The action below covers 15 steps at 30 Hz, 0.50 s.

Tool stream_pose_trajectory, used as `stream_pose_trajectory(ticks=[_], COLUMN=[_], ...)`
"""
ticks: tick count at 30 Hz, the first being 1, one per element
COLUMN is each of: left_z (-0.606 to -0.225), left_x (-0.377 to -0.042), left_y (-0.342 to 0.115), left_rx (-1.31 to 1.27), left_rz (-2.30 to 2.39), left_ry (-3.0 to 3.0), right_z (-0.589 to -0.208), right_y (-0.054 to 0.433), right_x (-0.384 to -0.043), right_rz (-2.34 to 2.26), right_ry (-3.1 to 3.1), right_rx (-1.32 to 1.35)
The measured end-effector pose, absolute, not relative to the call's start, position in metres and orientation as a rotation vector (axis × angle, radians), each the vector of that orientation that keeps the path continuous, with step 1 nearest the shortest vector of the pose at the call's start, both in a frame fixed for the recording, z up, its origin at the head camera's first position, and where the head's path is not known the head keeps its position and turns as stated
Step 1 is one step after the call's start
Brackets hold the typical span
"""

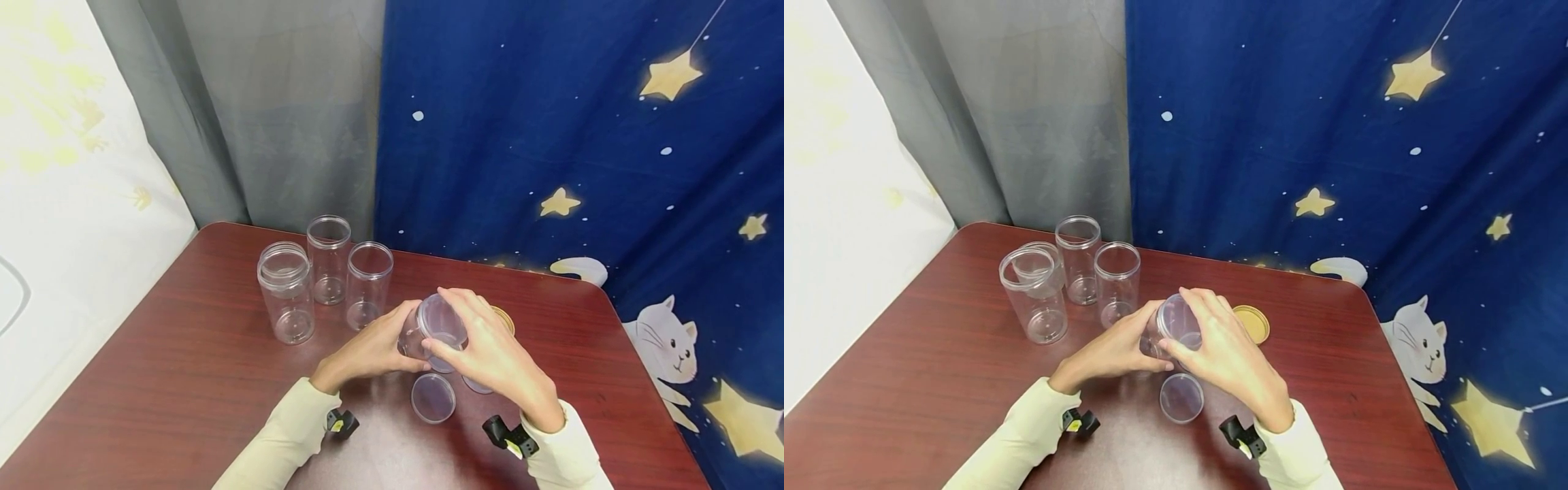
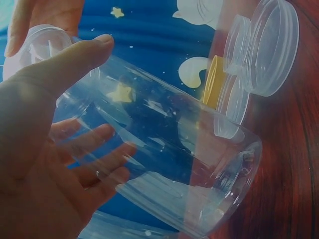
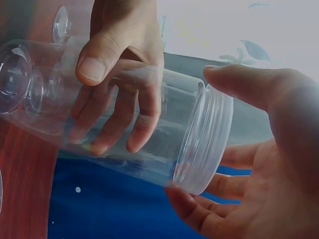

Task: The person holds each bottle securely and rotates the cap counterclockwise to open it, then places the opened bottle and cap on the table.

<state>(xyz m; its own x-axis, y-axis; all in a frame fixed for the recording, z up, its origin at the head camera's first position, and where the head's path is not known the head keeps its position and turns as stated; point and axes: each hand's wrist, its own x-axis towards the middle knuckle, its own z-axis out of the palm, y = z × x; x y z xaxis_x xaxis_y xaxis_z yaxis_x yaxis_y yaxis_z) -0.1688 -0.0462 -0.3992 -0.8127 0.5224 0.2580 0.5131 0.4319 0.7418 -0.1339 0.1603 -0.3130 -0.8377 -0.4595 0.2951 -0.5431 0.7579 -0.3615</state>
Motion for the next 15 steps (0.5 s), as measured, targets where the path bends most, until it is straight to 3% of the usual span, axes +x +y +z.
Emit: stream_pose_trajectory(ticks=[15], left_z=[-0.3997], left_x=[-0.1701], left_y=[-0.0480], left_rx=[0.956], left_rz=[1.357], left_ry=[2.639], right_z=[-0.3124], right_y=[0.1632], right_x=[-0.1366], right_rz=[0.660], right_ry=[-2.771], right_rx=[0.888])
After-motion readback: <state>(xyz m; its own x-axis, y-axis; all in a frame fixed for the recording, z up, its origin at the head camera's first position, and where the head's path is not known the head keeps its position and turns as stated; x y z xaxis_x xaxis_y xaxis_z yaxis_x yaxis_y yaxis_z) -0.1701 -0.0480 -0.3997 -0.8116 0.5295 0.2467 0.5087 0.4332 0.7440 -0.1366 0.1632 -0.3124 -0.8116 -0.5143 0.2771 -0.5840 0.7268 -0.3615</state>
